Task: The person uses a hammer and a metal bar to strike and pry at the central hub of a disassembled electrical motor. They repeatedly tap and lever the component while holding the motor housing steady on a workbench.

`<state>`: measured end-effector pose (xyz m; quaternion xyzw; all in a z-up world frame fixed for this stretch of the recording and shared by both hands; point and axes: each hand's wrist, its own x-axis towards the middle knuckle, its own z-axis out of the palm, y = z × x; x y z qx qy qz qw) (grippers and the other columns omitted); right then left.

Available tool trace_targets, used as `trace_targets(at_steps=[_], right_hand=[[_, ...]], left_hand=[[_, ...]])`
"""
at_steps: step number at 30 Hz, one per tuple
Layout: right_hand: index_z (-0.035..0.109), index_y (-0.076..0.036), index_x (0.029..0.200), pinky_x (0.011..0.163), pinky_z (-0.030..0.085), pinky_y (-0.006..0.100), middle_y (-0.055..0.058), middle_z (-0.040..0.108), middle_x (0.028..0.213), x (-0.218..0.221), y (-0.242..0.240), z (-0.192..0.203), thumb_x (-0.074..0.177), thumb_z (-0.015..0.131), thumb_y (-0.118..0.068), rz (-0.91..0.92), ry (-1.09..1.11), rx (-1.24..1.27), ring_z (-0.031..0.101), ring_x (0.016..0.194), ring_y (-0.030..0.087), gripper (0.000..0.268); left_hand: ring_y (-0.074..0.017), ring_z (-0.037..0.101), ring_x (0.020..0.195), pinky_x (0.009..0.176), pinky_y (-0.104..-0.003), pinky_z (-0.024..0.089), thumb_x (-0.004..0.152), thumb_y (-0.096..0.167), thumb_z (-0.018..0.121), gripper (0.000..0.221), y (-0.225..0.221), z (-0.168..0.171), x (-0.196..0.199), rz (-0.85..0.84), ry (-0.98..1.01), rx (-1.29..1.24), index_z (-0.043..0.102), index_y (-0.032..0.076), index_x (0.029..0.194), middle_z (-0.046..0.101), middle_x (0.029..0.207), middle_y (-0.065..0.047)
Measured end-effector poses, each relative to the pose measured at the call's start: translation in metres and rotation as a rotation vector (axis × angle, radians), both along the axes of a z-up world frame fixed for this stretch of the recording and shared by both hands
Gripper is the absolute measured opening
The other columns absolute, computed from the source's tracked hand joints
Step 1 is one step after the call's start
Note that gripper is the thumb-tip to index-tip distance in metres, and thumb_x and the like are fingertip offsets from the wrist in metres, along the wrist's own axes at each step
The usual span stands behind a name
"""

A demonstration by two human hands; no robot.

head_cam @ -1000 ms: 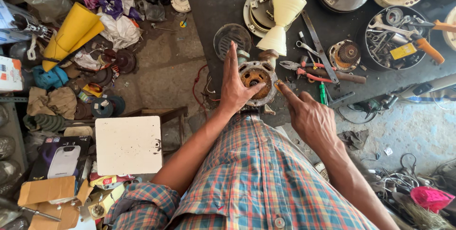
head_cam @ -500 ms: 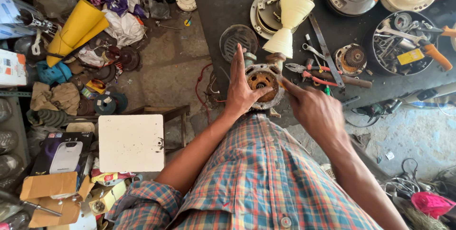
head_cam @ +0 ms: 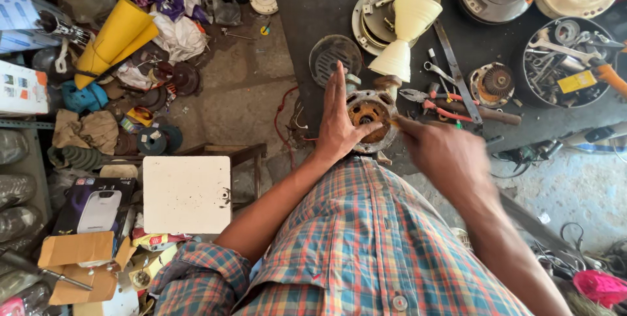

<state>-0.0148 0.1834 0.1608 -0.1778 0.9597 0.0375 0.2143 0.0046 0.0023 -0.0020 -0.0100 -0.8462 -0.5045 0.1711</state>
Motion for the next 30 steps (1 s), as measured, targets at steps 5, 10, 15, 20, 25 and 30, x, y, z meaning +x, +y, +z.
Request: trace_targets(at_steps=[5,10,15,20,25,30], right_hand=[[0.064,-0.038,0.141,0.060,0.058,0.046,0.012,0.075,0.081,-0.001,-0.003,0.009,0.103,0.052,-0.041,-0.022,0.039,-0.101,0.073,0.065,0.030,0.040],[0.065,-0.038,0.143,0.063,0.057,0.047,0.014,0.075,0.084,-0.007,0.012,-0.001,0.101,0.055,-0.040,-0.013,0.057,-0.120,0.073,0.071,0.032,0.042],[0.065,-0.044,0.137,0.061,0.058,0.047,0.013,0.076,0.086,-0.011,0.010,-0.004,0.099,0.056,-0.042,-0.034,0.015,-0.040,0.074,0.071,0.032,0.039],[0.066,-0.039,0.138,0.062,0.058,0.048,0.011,0.075,0.088,-0.012,0.001,0.008,0.100,0.056,-0.038,-0.023,0.083,-0.156,0.073,0.072,0.033,0.040],[0.069,-0.033,0.135,0.060,0.057,0.050,0.014,0.074,0.083,-0.014,0.010,-0.003,0.099,0.060,-0.035,0.004,0.130,-0.250,0.072,0.071,0.035,0.038],[0.067,-0.036,0.135,0.062,0.058,0.048,0.014,0.074,0.076,-0.016,0.005,-0.004,0.101,0.056,-0.039,-0.119,0.014,-0.122,0.073,0.066,0.032,0.036]], left_hand=[[-0.0450,0.021,0.159,0.130,-0.053,0.026,0.069,0.037,0.095,0.140,-0.002,0.001,-0.001,0.006,-0.042,0.016,0.000,0.009,0.167,0.019,0.170,-0.025],[-0.0463,0.020,0.159,0.130,-0.053,0.026,0.069,0.035,0.096,0.139,0.004,-0.001,-0.001,0.002,-0.020,-0.011,0.000,0.009,0.167,0.018,0.171,-0.026],[-0.0456,0.024,0.157,0.130,-0.053,0.027,0.067,0.034,0.096,0.140,0.001,0.001,-0.002,0.001,-0.050,0.003,0.001,0.009,0.167,0.022,0.169,-0.025],[-0.0475,0.022,0.157,0.128,-0.053,0.026,0.069,0.034,0.096,0.140,-0.003,0.004,0.002,0.006,-0.099,0.004,0.000,0.009,0.167,0.020,0.169,-0.026],[-0.0473,0.021,0.157,0.129,-0.054,0.026,0.069,0.033,0.097,0.140,0.001,0.005,-0.002,0.003,-0.036,-0.017,0.000,0.011,0.166,0.018,0.170,-0.026],[-0.0476,0.021,0.157,0.128,-0.054,0.025,0.069,0.028,0.097,0.139,-0.003,0.008,-0.001,-0.020,-0.092,0.007,0.000,0.010,0.166,0.019,0.169,-0.027]])
